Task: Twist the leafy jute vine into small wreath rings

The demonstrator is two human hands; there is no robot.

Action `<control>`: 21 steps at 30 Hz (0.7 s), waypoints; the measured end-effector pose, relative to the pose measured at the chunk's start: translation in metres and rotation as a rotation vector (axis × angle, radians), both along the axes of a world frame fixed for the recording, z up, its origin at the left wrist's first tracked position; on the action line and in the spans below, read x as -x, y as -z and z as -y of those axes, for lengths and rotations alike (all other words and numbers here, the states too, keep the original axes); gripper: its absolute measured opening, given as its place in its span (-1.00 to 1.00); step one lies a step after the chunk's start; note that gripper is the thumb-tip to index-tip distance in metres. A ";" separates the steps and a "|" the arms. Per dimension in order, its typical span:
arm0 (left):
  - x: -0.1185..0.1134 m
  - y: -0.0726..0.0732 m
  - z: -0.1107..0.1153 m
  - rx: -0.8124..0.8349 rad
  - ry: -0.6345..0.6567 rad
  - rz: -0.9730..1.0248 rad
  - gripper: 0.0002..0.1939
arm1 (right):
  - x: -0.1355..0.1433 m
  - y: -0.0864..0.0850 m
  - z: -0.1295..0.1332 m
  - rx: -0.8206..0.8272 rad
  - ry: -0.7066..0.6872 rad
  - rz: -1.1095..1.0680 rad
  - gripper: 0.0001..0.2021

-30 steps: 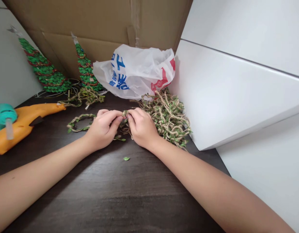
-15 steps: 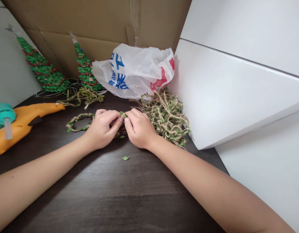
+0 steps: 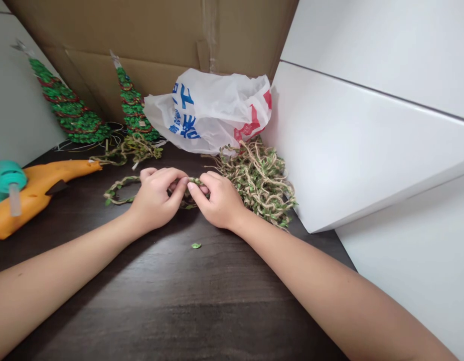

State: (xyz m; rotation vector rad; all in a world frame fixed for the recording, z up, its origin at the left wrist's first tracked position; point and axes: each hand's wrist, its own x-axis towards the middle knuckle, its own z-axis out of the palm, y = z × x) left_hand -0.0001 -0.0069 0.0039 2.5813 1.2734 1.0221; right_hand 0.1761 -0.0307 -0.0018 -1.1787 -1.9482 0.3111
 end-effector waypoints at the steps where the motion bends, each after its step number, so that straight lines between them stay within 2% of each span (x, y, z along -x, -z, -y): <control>1: 0.000 0.000 0.000 0.001 -0.024 0.005 -0.79 | 0.000 0.000 0.000 0.000 -0.001 -0.014 -0.59; 9: -0.001 0.002 0.000 -0.025 -0.056 -0.032 -0.79 | 0.000 0.001 -0.001 -0.004 0.038 -0.025 -0.57; 16: -0.001 0.001 0.005 -0.122 0.118 -0.029 -0.71 | 0.001 0.002 -0.001 -0.015 0.027 0.016 -0.69; 21: 0.001 0.003 0.001 -0.084 0.029 -0.041 -0.73 | 0.000 0.002 -0.001 -0.045 0.006 0.013 -0.76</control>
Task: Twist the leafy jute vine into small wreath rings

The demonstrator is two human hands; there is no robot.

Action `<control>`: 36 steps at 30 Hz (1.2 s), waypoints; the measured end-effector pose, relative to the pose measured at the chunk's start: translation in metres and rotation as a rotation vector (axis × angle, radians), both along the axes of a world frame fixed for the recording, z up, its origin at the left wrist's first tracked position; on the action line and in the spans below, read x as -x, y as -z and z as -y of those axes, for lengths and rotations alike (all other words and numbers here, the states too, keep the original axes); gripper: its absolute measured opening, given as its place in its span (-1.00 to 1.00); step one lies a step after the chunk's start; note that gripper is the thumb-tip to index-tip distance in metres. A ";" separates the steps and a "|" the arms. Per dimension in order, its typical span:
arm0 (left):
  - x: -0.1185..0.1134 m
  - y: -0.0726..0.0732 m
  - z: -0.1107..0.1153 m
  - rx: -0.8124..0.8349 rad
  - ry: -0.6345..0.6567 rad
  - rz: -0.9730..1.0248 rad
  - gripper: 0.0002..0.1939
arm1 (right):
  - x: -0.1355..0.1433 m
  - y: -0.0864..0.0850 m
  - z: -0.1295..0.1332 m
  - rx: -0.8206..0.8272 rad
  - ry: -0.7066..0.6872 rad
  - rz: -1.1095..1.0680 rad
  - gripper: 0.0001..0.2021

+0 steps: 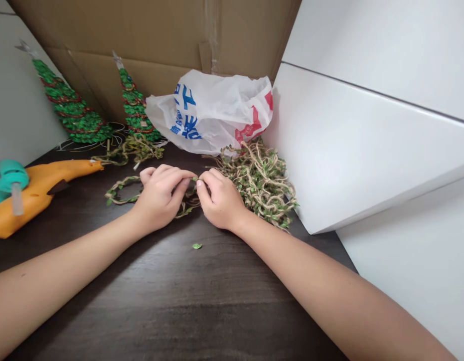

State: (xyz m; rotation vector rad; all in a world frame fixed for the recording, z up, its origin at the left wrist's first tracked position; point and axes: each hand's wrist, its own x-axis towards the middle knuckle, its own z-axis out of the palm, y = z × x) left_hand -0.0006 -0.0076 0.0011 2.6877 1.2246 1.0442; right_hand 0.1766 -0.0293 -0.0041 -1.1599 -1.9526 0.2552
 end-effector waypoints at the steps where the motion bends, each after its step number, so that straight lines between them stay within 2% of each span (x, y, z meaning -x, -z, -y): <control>1: 0.000 0.001 -0.001 0.012 -0.012 0.005 -0.73 | 0.000 0.000 0.000 0.004 -0.003 0.002 -0.77; 5: 0.001 0.001 -0.003 0.018 -0.045 0.030 -0.72 | 0.001 0.002 0.002 -0.006 0.093 0.053 -0.81; 9: 0.000 0.000 0.000 0.011 -0.052 0.041 -0.75 | 0.001 0.003 0.003 -0.047 0.209 0.190 -0.76; 13: -0.001 0.000 0.001 0.017 0.018 0.017 -0.75 | 0.002 0.002 0.005 -0.080 0.176 0.251 -0.72; 20: 0.000 0.001 -0.003 0.004 -0.133 0.064 -0.79 | 0.005 0.001 0.009 -0.121 0.250 0.322 -0.71; 27: -0.001 -0.001 0.001 0.000 -0.025 -0.014 -0.79 | 0.004 0.001 0.008 -0.064 0.199 0.333 -0.66; 33: 0.001 0.002 -0.005 -0.008 -0.135 0.043 -0.79 | 0.005 0.001 0.008 -0.072 0.233 0.323 -0.69; 36: 0.000 0.003 -0.004 -0.009 -0.086 -0.005 -0.80 | 0.004 0.000 0.007 -0.060 0.233 0.268 -0.69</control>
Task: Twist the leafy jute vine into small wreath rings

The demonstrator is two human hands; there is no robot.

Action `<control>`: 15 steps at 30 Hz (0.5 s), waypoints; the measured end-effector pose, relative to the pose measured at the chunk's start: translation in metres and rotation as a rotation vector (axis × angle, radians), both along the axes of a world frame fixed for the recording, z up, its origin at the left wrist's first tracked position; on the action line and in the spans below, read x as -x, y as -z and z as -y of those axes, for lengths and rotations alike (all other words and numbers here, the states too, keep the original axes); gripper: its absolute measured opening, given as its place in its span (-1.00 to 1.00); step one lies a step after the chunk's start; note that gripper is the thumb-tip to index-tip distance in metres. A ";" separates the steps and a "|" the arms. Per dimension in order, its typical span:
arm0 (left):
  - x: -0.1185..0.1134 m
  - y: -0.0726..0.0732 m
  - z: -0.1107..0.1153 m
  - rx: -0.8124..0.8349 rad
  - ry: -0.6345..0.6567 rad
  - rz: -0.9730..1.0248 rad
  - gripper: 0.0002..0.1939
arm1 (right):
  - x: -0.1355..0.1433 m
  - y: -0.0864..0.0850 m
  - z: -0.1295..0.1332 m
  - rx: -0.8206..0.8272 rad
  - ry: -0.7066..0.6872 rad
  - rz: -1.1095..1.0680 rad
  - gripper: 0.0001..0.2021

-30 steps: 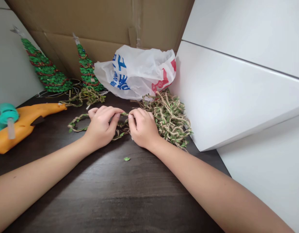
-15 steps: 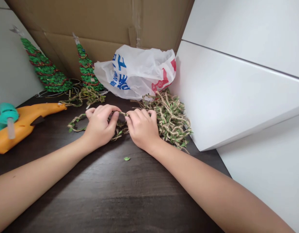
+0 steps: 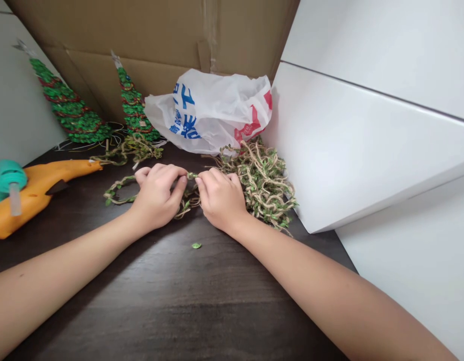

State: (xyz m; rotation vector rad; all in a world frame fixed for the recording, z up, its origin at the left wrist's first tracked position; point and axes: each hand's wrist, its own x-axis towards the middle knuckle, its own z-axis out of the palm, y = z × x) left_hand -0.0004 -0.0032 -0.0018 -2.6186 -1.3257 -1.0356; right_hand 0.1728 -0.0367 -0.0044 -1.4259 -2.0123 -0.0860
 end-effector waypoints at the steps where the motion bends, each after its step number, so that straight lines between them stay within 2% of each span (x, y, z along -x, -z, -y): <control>1: 0.000 0.000 0.001 0.009 0.033 -0.023 -0.80 | 0.000 0.000 0.000 0.003 0.003 -0.023 -0.70; 5: -0.001 -0.003 0.003 0.057 0.145 -0.012 -0.78 | -0.002 -0.001 -0.001 0.021 0.006 -0.059 -0.72; 8: -0.001 -0.005 0.005 0.069 0.183 0.032 -0.79 | -0.003 0.000 -0.003 0.046 -0.045 -0.046 -0.74; 12: -0.001 -0.006 0.005 0.070 0.169 0.041 -0.80 | -0.003 0.002 -0.006 0.090 -0.137 -0.039 -0.72; 15: 0.000 -0.005 0.004 0.076 0.110 0.052 -0.80 | -0.003 0.001 -0.006 0.107 -0.149 -0.011 -0.69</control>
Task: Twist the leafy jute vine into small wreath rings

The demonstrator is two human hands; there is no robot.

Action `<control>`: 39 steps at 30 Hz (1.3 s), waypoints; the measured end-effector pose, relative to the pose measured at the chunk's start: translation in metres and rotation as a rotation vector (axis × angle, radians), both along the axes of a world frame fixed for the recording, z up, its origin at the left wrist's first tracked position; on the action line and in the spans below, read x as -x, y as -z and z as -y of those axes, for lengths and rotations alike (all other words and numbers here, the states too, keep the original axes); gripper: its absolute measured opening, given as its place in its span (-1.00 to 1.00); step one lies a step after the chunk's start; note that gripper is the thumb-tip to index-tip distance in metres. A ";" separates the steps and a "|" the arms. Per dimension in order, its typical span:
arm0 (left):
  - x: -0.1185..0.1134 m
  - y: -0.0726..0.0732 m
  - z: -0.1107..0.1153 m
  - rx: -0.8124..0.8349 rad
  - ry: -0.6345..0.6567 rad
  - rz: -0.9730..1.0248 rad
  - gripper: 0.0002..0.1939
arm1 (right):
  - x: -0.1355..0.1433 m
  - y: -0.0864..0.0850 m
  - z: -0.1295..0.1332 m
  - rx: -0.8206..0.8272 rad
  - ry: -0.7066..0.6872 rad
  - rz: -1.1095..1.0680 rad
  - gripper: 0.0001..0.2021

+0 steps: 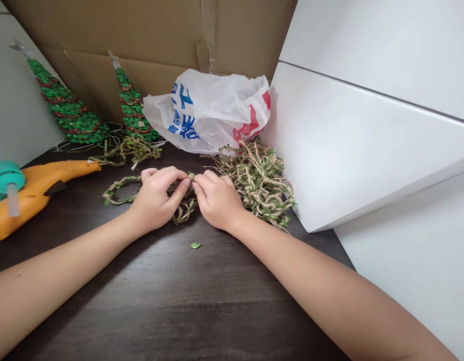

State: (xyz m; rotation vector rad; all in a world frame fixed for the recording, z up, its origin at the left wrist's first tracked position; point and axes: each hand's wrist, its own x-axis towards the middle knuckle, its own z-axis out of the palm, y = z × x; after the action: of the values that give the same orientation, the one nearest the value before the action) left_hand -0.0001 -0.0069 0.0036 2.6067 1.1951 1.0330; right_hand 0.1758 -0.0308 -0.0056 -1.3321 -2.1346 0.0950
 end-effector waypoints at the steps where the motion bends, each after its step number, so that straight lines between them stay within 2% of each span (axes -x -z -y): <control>1: 0.000 0.000 0.000 0.003 -0.019 0.003 -0.79 | 0.000 -0.001 0.001 0.007 0.000 0.011 -0.68; 4: 0.000 0.001 -0.001 -0.005 -0.088 0.003 -0.79 | 0.002 -0.004 0.004 0.027 0.019 0.028 -0.68; 8: 0.000 0.001 -0.003 -0.018 -0.207 0.046 -0.82 | 0.004 -0.004 0.007 -0.010 0.113 0.033 -0.70; 12: 0.000 0.001 -0.002 -0.040 -0.257 0.076 -0.83 | 0.004 -0.001 0.006 -0.046 0.173 0.041 -0.68; 14: -0.001 0.000 0.000 -0.102 -0.227 0.061 -0.84 | 0.004 -0.001 0.006 -0.059 0.186 0.046 -0.67; 19: -0.001 0.003 0.004 -0.161 -0.006 -0.026 -0.73 | 0.003 -0.003 0.006 -0.055 0.114 0.082 -0.69; 23: 0.000 0.006 0.001 -0.139 -0.044 -0.032 -0.70 | 0.003 0.000 0.004 -0.109 0.063 0.004 -0.68; 30: 0.000 0.004 -0.001 -0.106 -0.181 0.056 -0.69 | 0.002 0.004 0.003 -0.140 0.103 -0.046 -0.69; 34: 0.000 0.003 -0.001 -0.112 -0.166 0.008 -0.70 | 0.003 0.001 0.005 -0.159 0.147 -0.012 -0.70; 39: -0.001 0.004 0.001 -0.117 -0.110 -0.165 -0.75 | 0.002 -0.001 0.005 -0.159 0.138 -0.116 -0.74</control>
State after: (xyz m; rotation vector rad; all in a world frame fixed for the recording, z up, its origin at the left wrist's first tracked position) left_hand 0.0010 -0.0082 -0.0005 2.7923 1.3672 0.9484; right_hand 0.1743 -0.0353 -0.0046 -1.3423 -1.9061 -0.0516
